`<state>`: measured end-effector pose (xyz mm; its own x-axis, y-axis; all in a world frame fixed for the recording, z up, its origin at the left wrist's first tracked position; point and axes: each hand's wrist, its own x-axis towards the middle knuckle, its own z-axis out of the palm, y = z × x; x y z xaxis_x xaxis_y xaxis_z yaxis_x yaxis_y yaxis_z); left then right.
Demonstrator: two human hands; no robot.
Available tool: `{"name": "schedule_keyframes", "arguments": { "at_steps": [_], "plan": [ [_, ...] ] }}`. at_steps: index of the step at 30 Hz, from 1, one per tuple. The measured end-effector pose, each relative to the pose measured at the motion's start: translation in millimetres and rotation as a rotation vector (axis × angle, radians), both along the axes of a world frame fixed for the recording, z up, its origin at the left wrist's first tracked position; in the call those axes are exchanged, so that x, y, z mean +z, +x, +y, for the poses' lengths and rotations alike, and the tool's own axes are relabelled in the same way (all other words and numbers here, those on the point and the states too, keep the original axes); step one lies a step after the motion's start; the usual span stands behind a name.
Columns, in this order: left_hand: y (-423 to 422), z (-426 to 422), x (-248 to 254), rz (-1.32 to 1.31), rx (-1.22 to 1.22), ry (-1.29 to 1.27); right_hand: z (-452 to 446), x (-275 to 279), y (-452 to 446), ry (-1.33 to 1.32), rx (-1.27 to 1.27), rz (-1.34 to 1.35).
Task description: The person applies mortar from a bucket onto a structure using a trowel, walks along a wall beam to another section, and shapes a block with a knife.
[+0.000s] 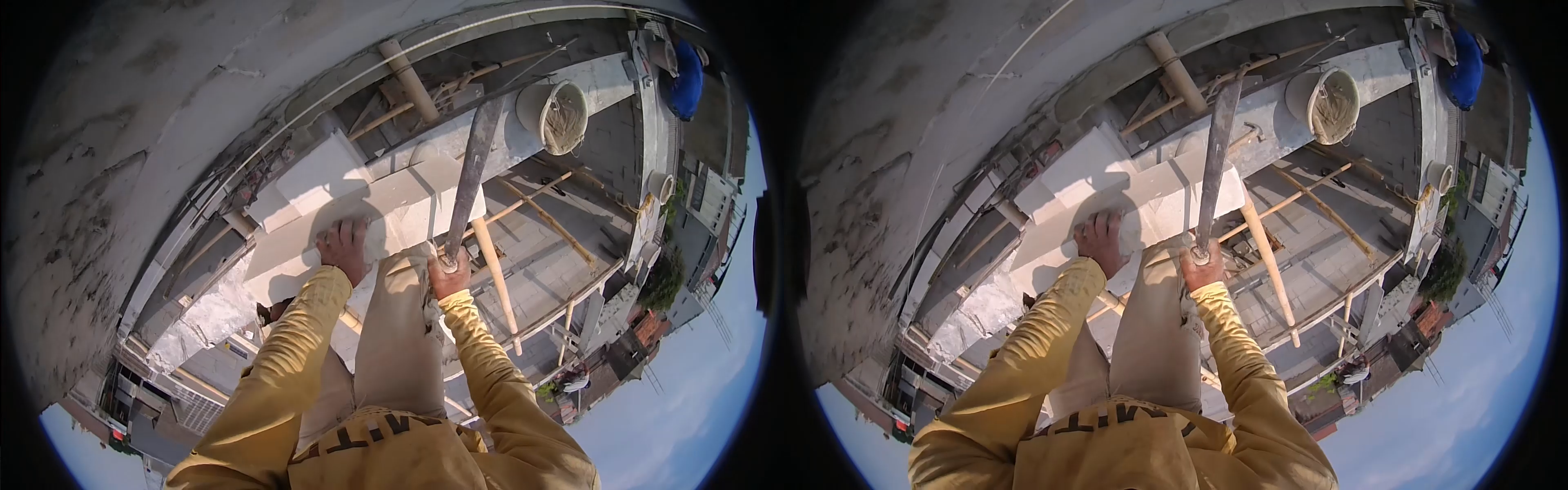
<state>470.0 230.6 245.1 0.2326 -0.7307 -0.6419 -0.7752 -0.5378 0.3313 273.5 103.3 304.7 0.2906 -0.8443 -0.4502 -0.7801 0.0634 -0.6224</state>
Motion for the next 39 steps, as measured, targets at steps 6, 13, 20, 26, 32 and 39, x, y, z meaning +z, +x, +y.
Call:
{"name": "schedule_keyframes", "arguments": {
  "at_steps": [6, 13, 20, 26, 32, 39],
  "plan": [
    [-3.4, 3.7, -2.6, -0.057, 0.001, -0.081, -1.1, -3.8, -22.1, 0.475, 0.107, 0.247],
    [-1.2, -0.3, -2.1, -0.008, 0.002, -0.033, 6.0, -22.9, -30.5, 0.26, -0.221, -0.003],
    [-6.3, 3.7, -9.1, -0.086, -0.016, -0.046, -11.0, -13.6, -41.2, 0.499, 0.211, 0.327],
    [-3.6, 7.5, -6.3, -0.044, 0.034, -0.13, -20.3, 28.1, 14.4, 0.177, -0.48, -0.198],
    [-8.7, 10.3, -20.4, -0.136, -0.034, -0.117, 11.6, -51.2, -51.7, 0.662, 0.086, 0.207],
    [-5.7, 4.3, -8.9, -0.102, 0.036, -0.112, -35.9, 24.9, -0.5, 0.223, -0.213, -0.01]
  ]
}}
